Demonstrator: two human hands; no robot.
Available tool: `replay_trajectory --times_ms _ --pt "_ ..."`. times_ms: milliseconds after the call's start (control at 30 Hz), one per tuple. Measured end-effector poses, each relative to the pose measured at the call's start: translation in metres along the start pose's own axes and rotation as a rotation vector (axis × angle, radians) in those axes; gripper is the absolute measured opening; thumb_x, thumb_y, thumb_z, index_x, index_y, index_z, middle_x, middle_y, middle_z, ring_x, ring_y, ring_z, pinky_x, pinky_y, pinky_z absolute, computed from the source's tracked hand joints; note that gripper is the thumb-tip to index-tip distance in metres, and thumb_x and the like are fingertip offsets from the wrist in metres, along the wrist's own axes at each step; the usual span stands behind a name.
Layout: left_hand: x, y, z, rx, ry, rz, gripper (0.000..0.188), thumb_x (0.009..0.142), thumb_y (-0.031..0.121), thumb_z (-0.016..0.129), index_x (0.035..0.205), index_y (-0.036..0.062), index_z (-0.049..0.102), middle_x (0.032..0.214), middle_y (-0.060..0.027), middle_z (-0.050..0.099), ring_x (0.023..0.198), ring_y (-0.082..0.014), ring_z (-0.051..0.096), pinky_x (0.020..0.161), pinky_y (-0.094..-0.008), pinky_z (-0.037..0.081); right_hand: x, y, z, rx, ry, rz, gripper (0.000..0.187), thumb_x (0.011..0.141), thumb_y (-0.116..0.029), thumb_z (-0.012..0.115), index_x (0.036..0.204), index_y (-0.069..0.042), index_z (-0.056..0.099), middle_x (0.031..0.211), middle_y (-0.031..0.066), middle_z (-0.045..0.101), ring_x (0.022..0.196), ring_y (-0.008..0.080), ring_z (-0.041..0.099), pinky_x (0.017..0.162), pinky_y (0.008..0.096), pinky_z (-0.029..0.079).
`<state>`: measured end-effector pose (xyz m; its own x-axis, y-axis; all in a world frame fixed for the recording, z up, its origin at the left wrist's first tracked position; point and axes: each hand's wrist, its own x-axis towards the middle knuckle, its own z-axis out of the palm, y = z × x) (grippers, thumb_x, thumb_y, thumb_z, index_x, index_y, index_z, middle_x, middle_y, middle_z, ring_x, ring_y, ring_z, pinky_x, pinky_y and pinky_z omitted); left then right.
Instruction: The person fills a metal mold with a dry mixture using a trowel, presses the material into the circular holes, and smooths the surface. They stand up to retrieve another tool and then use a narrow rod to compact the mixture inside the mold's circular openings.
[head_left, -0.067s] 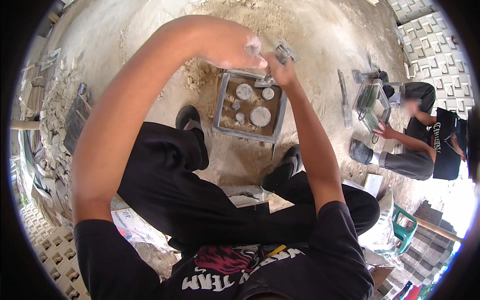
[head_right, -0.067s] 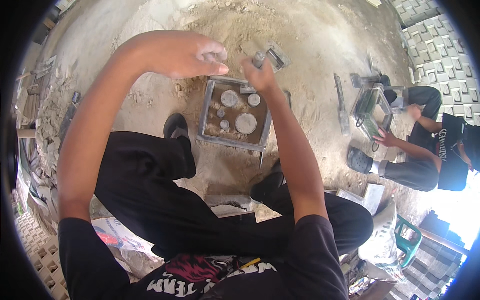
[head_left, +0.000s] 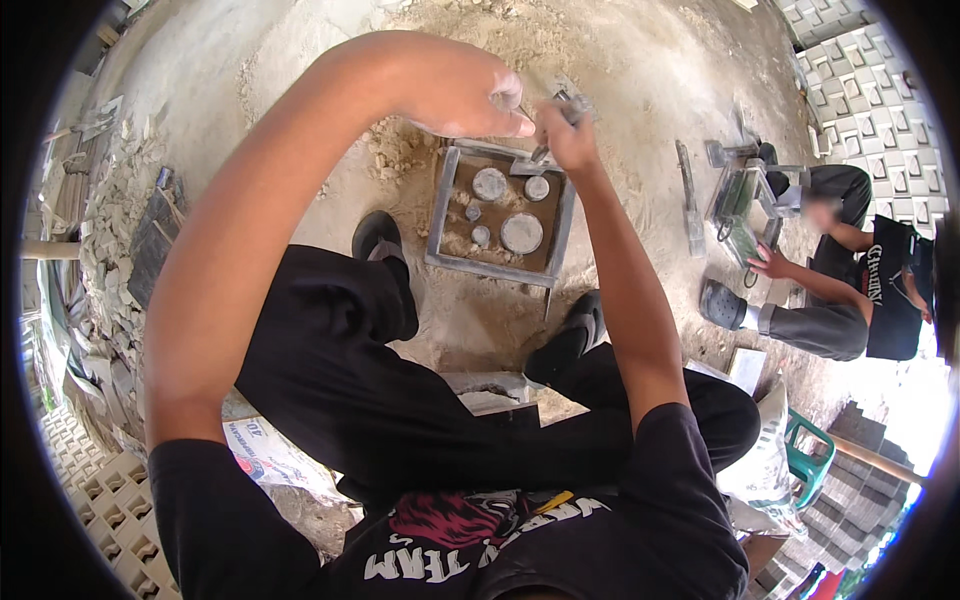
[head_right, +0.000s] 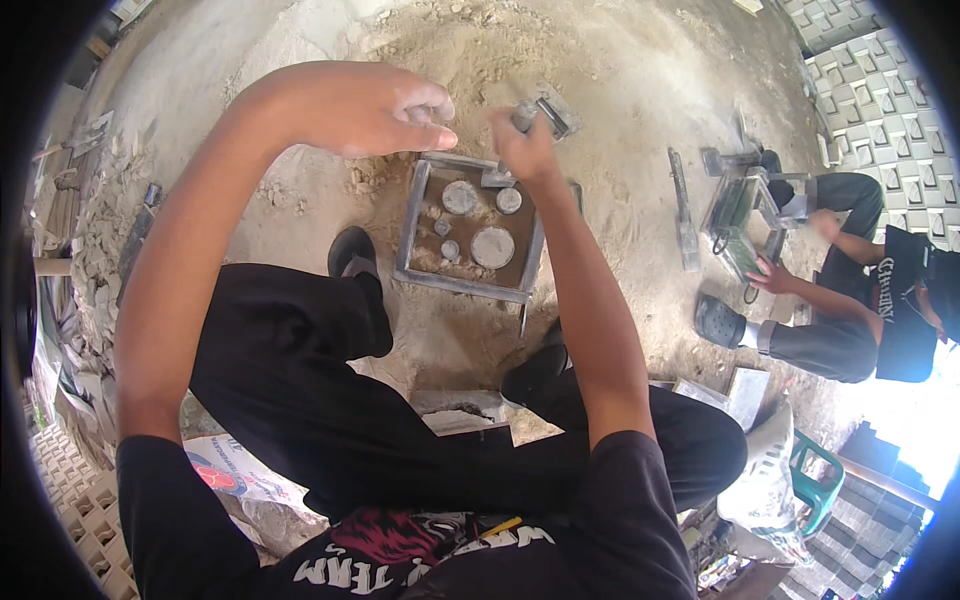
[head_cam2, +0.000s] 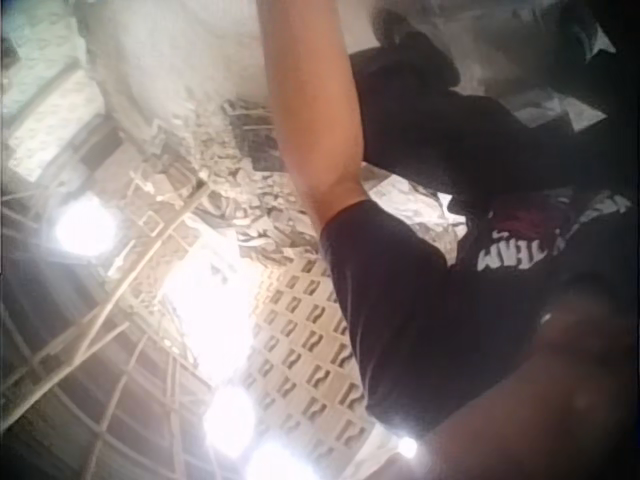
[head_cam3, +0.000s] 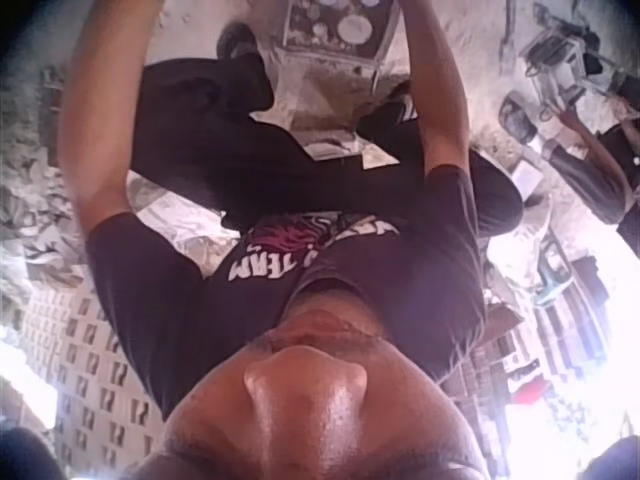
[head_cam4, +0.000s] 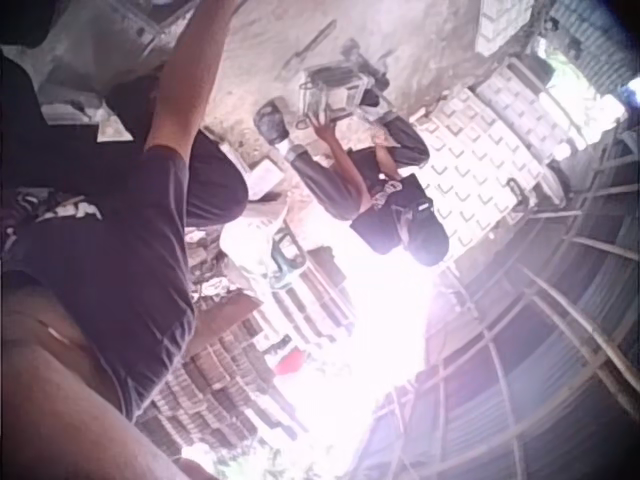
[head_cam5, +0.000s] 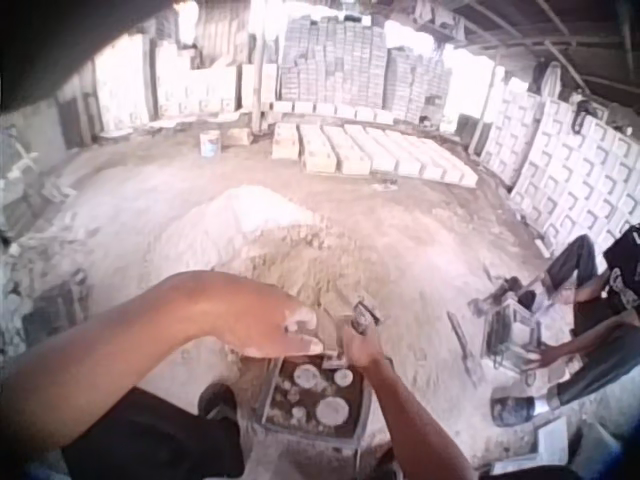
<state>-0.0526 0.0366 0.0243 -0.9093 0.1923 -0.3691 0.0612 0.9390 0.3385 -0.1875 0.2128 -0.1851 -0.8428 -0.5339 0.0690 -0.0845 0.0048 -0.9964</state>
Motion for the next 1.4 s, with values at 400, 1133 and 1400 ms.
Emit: replay_trajectory --times_ms 400,1133,1400 --pt "0.002 0.011 -0.004 0.044 -0.033 -0.003 0.068 0.092 0.057 0.051 0.135 0.0044 0.051 0.124 -0.0179 0.063 0.106 -0.0307 0.065 0.089 -0.0396 0.051 -0.014 -0.005 0.002 0.038 0.083 -0.114 0.020 0.090 -0.013 0.061 0.071 -0.008 0.060 0.060 -0.0053 0.051 0.052 0.0051 0.044 0.045 0.0258 0.033" --pt "-0.004 0.008 -0.006 0.020 -0.037 -0.027 0.063 0.093 0.055 0.052 0.134 0.0066 0.054 0.122 -0.0144 0.065 0.075 -0.0238 0.069 0.077 -0.0366 0.054 0.001 -0.011 0.045 -0.309 0.340 -0.125 0.041 0.091 -0.027 0.059 0.069 0.008 0.058 0.057 0.0193 0.055 0.054 0.0184 0.050 0.054 0.0410 0.041" --pt "-0.010 0.010 -0.007 0.028 -0.046 -0.048 0.063 0.093 0.054 0.051 0.134 0.0060 0.053 0.125 -0.0148 0.064 0.104 -0.0279 0.066 0.086 -0.0382 0.053 -0.030 -0.032 0.052 -0.308 0.411 -0.098 0.040 0.092 -0.024 0.057 0.066 0.006 0.056 0.054 0.0151 0.053 0.053 0.0157 0.046 0.052 0.0397 0.038"
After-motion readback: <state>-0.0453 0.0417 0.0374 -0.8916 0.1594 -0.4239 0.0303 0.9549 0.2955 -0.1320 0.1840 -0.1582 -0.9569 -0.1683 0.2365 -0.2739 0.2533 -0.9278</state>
